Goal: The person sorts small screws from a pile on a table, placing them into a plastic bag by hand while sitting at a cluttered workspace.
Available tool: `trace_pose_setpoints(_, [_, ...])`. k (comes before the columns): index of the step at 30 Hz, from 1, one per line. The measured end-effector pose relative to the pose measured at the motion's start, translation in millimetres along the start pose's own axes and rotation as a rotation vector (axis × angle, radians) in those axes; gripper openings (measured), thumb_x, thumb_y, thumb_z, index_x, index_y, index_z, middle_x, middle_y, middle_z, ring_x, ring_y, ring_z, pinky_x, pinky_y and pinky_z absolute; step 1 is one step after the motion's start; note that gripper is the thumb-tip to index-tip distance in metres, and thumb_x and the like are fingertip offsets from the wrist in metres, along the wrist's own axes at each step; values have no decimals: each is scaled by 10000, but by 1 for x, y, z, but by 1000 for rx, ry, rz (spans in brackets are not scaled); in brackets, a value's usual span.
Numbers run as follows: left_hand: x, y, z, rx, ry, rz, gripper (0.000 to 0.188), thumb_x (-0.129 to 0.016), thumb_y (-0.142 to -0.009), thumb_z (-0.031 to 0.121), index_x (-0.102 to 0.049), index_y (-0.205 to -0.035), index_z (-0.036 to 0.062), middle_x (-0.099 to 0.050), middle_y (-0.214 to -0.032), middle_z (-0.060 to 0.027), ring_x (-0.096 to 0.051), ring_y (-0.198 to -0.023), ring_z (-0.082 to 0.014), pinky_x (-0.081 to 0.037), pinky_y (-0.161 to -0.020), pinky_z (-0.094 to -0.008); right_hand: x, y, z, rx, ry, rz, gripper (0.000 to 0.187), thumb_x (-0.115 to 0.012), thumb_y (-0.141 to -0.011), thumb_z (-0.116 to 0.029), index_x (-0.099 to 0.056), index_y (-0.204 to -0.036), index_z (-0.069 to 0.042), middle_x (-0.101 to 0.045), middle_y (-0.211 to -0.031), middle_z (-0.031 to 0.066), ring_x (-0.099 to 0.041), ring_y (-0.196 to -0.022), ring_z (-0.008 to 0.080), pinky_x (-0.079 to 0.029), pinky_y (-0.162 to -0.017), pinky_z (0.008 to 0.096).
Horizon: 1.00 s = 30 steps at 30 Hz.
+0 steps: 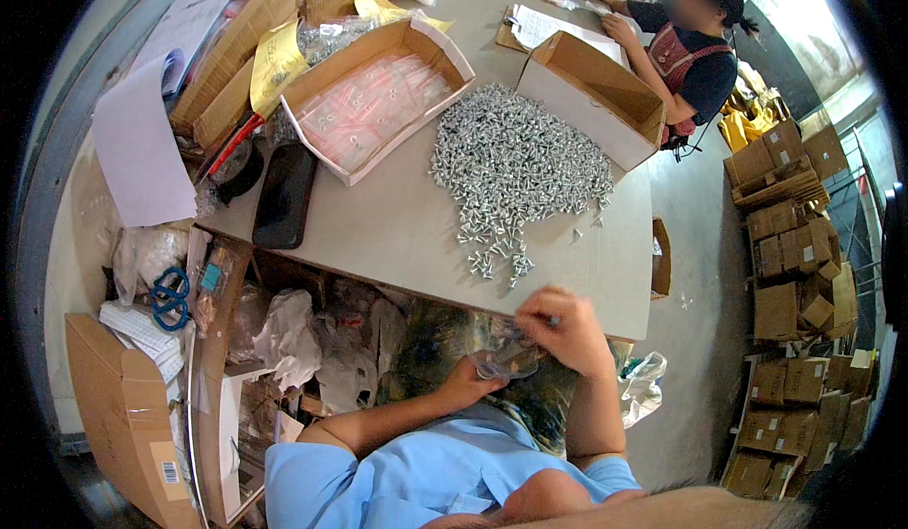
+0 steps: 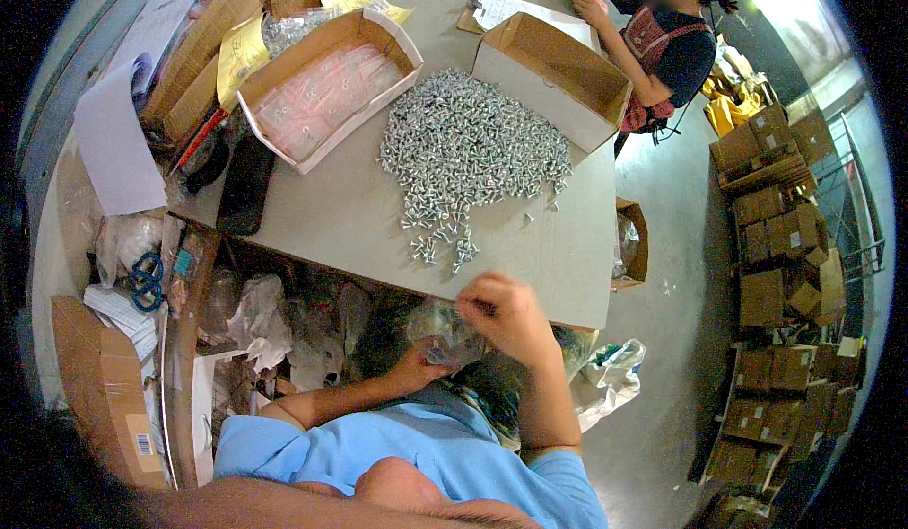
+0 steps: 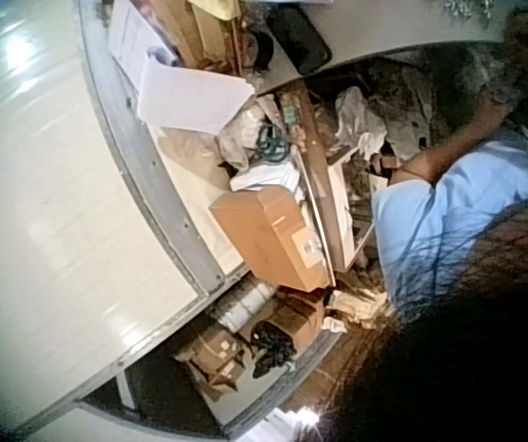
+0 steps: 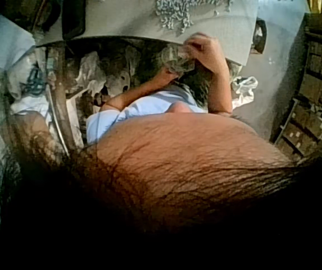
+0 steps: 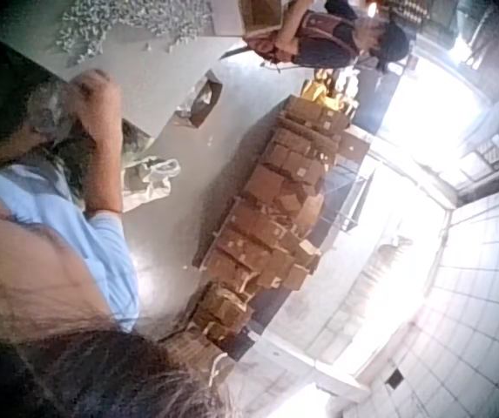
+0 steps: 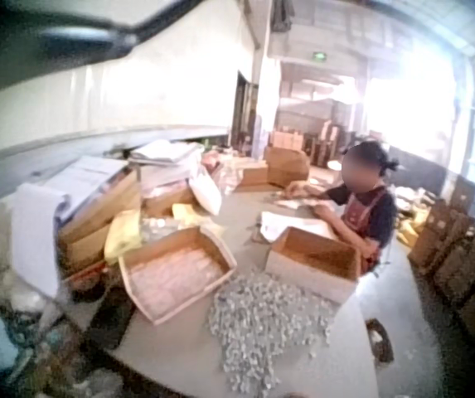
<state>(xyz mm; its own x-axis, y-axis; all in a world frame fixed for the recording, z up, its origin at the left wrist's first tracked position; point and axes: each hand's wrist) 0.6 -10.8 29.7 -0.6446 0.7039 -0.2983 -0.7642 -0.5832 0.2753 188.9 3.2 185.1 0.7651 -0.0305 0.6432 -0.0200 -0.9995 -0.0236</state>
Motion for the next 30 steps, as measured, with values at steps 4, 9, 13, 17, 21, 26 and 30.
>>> trace_pose_setpoints(4, [2,0,4,21,11,-48,262,-710,-795,112,-593,-1011,21,-653,-950,-44,-592,-873,-118,-479,-776,-276,-3,-26,3,42,167,293,303,-665,-714,-50,-611,-1012,-36,-579,-931,130,-585,-851,301,-479,-739,346])
trace_pose_setpoints(9, [0,0,3,-1,78,-34,248,-704,-802,108,-598,-1008,21,-656,-942,-37,-592,-867,-118,-476,-774,-272,-6,-36,16,50,197,253,283,-632,-708,-60,-561,-982,-43,-556,-968,153,-534,-949,360,-456,-817,403])
trace_pose_setpoints(13, [2,-2,-4,-43,26,-48,279,-713,-795,132,-595,-1018,13,-658,-936,-49,-598,-855,-128,-481,-768,-282,-6,-29,21,4,198,302,249,-607,-684,-23,-564,-929,-26,-554,-952,131,-563,-839,309,-465,-721,364])
trace_pose_setpoints(17, [2,-4,-14,-16,32,-26,299,-723,-786,150,-597,-1014,5,-659,-930,-67,-604,-840,-132,-487,-758,-290,-7,-30,12,34,208,359,223,-614,-687,-39,-576,-907,-26,-556,-947,132,-565,-843,307,-468,-728,368])
trace_pose_setpoints(21, [1,-4,-17,-9,45,-20,303,-724,-785,149,-593,-1016,3,-660,-929,-70,-606,-835,-129,-488,-755,-287,-9,-35,13,109,288,375,188,-623,-695,-52,-586,-876,-23,-559,-936,136,-564,-847,313,-468,-743,376])
trace_pose_setpoints(26, [1,-2,-5,17,55,-45,277,-713,-795,128,-588,-1013,11,-659,-926,-48,-601,-834,-112,-487,-750,-273,-13,-31,15,21,278,370,166,-635,-714,-65,-592,-871,-31,-567,-914,136,-553,-887,337,-461,-787,397])
trace_pose_setpoints(30, [-2,1,6,36,64,-14,186,-696,-802,98,-603,-946,25,-654,-885,-25,-591,-813,-93,-481,-728,-259,-14,-13,-1,-51,299,324,139,-640,-731,-75,-604,-860,-37,-577,-904,130,-568,-871,343,-472,-771,401])
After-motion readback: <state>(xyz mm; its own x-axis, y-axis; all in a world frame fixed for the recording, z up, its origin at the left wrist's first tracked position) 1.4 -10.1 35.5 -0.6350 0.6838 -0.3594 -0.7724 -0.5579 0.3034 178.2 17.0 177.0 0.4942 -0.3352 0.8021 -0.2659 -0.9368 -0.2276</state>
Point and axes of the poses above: each hand's wrist, its own y-axis away from the middle knuckle, its own x-axis out of the back of the hand, z = x × y
